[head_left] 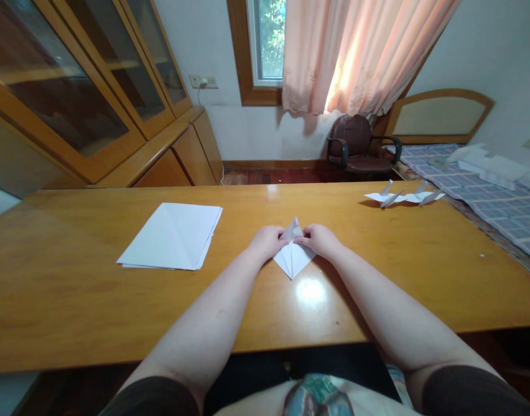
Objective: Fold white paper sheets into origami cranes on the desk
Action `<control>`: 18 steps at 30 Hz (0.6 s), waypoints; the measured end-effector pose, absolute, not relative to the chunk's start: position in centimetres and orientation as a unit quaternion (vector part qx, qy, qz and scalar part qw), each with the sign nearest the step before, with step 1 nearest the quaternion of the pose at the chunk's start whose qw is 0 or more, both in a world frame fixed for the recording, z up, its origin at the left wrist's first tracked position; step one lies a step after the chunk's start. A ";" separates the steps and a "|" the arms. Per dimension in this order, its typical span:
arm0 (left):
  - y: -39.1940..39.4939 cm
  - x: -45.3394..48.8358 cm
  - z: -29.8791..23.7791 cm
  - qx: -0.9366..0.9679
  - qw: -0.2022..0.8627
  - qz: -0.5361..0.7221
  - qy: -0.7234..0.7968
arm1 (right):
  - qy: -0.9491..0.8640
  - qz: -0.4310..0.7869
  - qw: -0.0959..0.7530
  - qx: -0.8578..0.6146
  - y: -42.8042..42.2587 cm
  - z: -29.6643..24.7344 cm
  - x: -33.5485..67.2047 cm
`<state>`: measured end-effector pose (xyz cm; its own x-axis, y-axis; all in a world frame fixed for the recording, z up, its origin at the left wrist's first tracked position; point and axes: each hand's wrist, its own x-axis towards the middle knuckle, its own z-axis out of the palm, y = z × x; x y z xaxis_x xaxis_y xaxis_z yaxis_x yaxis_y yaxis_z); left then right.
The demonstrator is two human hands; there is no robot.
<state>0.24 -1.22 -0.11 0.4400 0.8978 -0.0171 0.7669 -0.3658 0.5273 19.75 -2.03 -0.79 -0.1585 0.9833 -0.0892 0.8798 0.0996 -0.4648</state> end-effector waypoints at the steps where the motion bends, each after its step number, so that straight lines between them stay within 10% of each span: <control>1: -1.2 0.3 -0.2 0.813 0.236 0.140 0.514 | -0.731 0.204 0.121 -0.639 -2.1 -0.7 19.6; 18: -2.5 1.1 -0.4 0.858 0.136 0.108 0.483 | -0.793 0.137 0.147 -0.575 -2.2 -0.5 19.7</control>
<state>1.08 -2.50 -0.36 0.5101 0.8584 0.0537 0.7999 -0.4964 0.3371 19.72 -2.21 -0.52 -0.2957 0.9523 0.0751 0.8716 0.3011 -0.3869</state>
